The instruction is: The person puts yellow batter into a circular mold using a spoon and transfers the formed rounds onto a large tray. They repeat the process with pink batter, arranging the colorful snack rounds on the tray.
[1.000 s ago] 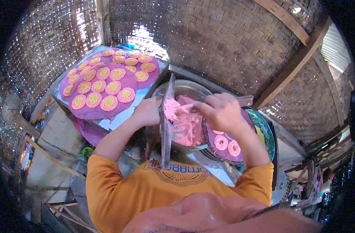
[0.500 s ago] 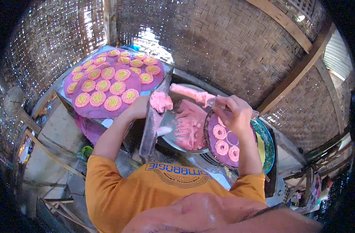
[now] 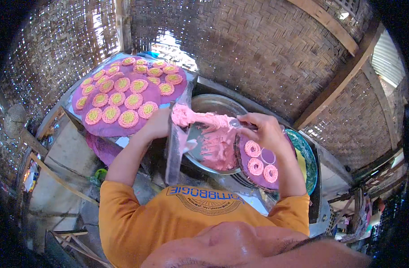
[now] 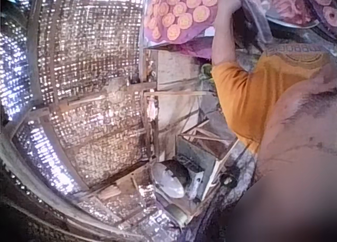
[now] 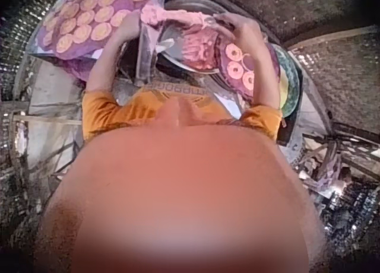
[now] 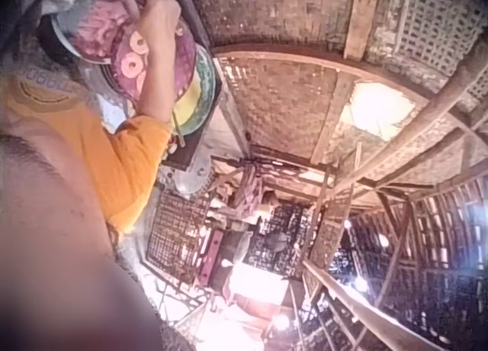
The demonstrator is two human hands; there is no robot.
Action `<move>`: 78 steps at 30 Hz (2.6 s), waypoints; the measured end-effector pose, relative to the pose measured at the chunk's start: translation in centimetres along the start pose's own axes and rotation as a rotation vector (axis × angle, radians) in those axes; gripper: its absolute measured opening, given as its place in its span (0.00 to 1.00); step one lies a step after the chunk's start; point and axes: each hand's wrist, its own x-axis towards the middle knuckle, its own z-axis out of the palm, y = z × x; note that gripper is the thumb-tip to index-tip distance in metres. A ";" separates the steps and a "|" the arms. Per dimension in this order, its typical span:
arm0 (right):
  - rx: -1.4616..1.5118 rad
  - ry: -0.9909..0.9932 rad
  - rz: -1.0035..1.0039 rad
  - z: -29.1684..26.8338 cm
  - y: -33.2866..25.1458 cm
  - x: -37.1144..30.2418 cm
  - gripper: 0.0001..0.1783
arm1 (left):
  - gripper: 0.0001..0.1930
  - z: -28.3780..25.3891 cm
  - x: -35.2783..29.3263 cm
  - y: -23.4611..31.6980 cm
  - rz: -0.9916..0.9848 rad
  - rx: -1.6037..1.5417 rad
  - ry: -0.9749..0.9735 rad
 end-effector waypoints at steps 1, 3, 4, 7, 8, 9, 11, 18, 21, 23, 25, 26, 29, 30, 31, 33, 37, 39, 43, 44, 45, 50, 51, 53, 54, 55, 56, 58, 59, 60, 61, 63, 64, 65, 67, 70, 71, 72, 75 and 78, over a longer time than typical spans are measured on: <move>-0.031 -0.066 0.003 -0.7 -0.3 0.4 0.15 | 0.22 0.2 0.2 0.2 -0.062 0.158 -0.096; -0.033 -0.229 0.038 -1.6 -0.7 1.6 0.15 | 0.23 0.7 -0.3 1.7 -0.033 0.130 -0.025; -0.018 -0.296 0.064 -1.7 -0.9 2.3 0.15 | 0.23 0.8 -0.7 2.7 -0.019 0.116 0.011; 0.018 -0.429 0.091 -1.8 -2.1 4.0 0.13 | 0.24 1.6 -0.9 4.0 -0.052 0.213 -0.032; -0.057 -0.414 0.101 -1.1 -2.5 4.2 0.12 | 0.24 2.0 -0.8 4.1 -0.062 0.228 -0.040; -0.132 -0.399 0.109 -0.3 -3.0 4.3 0.11 | 0.23 2.1 -0.6 4.3 -0.084 0.179 -0.045; -0.297 -0.282 0.012 2.1 -3.4 4.0 0.11 | 0.23 2.3 -0.3 3.4 -0.090 0.151 -0.051; -0.888 0.243 -0.687 4.1 -3.1 1.1 0.11 | 0.19 1.0 0.7 1.2 -0.079 0.094 -0.266; -0.845 0.475 -0.612 1.8 -1.4 -0.1 0.08 | 0.18 1.0 0.3 -3.4 -0.056 -0.092 -0.056; -0.422 0.403 -0.203 0.4 -0.4 -1.0 0.10 | 0.21 -0.4 0.2 -2.5 -0.048 -0.113 0.090; 0.261 0.663 0.097 2.4 -0.2 0.1 0.10 | 0.22 -0.2 1.2 0.1 -0.043 -0.119 0.117; 0.634 0.649 0.307 4.2 -0.6 0.5 0.10 | 0.23 0.2 1.7 1.8 -0.034 -0.129 0.117; 0.996 0.448 0.327 8.7 -3.2 1.9 0.12 | 0.21 1.6 2.3 3.6 0.089 -0.203 0.109; 1.020 0.456 0.373 10.5 -2.5 1.2 0.13 | 0.20 1.4 2.4 4.1 0.035 -0.419 0.078; 0.858 0.454 0.373 11.8 -1.5 0.0 0.13 | 0.19 1.2 2.4 3.5 -0.005 -0.342 0.106; 0.646 0.404 0.412 11.7 -0.4 -2.4 0.12 | 0.18 0.5 2.5 0.7 -0.071 -0.185 0.162; 0.496 0.456 0.453 9.5 1.0 -4.2 0.12 | 0.21 0.6 1.9 -1.5 0.092 -0.330 0.256; 0.381 0.643 0.341 9.0 0.4 -2.0 0.11 | 0.21 1.7 2.4 0.7 0.078 -0.216 0.232; -0.048 0.570 0.130 8.2 -1.8 0.4 0.13 | 0.20 3.5 3.7 -0.8 0.125 -0.024 0.150; -0.045 0.550 0.103 8.2 -2.1 0.0 0.14 | 0.21 3.5 4.1 -1.4 0.189 -0.029 0.141; -0.040 0.529 0.076 8.2 -2.4 -0.4 0.14 | 0.19 4.0 3.6 -1.5 0.235 -0.278 0.317; 0.433 0.418 0.143 8.5 -1.8 -1.5 0.11 | 0.19 3.7 3.6 -3.1 0.007 -0.381 0.209; 0.433 0.472 0.232 8.8 -0.9 -0.7 0.11 | 0.18 3.8 3.4 -2.4 0.035 -0.273 0.254; 0.251 0.650 0.284 9.8 0.9 0.7 0.12 | 0.27 3.1 3.1 -0.1 -0.008 -0.219 0.125; 0.178 0.643 0.229 10.0 0.6 0.6 0.11 | 0.26 3.4 3.1 -0.2 -0.024 -0.148 0.104; 0.103 0.639 0.169 10.0 0.3 0.7 0.11 | 0.26 3.5 3.4 -0.2 -0.037 -0.075 0.088; 0.028 0.635 0.109 10.0 -0.1 0.7 0.11 | 0.26 3.4 3.5 0.0 -0.049 -0.003 0.072; 0.060 0.542 0.087 9.9 -1.0 -0.4 0.11 | 0.19 3.5 3.0 -0.5 -0.015 -0.111 0.101; 0.119 0.482 0.112 10.2 -1.5 -0.9 0.12 | 0.16 4.2 2.8 -1.7 -0.015 -0.265 0.160; 0.294 0.429 0.117 10.2 -1.5 -1.2 0.12 | 0.13 4.7 2.6 -2.9 -0.014 -0.420 0.221; 0.467 0.382 0.138 10.3 -1.4 -1.5 0.11 | 0.13 4.6 2.4 -4.3 0.133 0.054 0.201; 0.771 0.290 0.241 10.4 -1.7 -2.4 0.12 | 0.13 5.3 2.9 -7.4 0.047 -0.504 0.311; 0.892 0.254 0.335 10.1 -1.2 -3.2 0.13 | 0.13 4.8 2.7 -6.7 -0.009 -0.662 0.334; 0.802 0.323 0.366 10.9 1.0 -3.8 0.12 | 0.14 3.8 2.1 -5.8 -0.067 -0.811 0.374; 0.374 0.147 0.618 10.5 2.4 -5.0 0.13 | 0.16 -0.9 -0.5 -1.0 -0.119 -0.964 0.370; 0.200 -0.043 0.624 13.2 4.7 -6.7 0.31 | 0.20 -2.1 -1.9 -2.9 0.107 -1.458 0.289; 0.199 0.055 0.464 14.0 4.1 -6.8 0.34 | 0.21 -2.5 -2.0 -1.5 0.198 -1.581 0.273; 0.196 0.153 0.303 14.6 3.4 -6.7 0.37 | 0.20 -2.5 -1.0 -0.7 0.476 -1.559 0.193; 1.785 -0.202 0.487 10.8 -4.2 -4.7 0.49 | 0.19 -0.9 0.9 2.0 0.633 -1.676 0.364; 2.390 -0.354 0.257 7.4 -8.8 -4.7 0.52 | 0.22 1.9 2.8 5.0 0.790 -1.855 0.038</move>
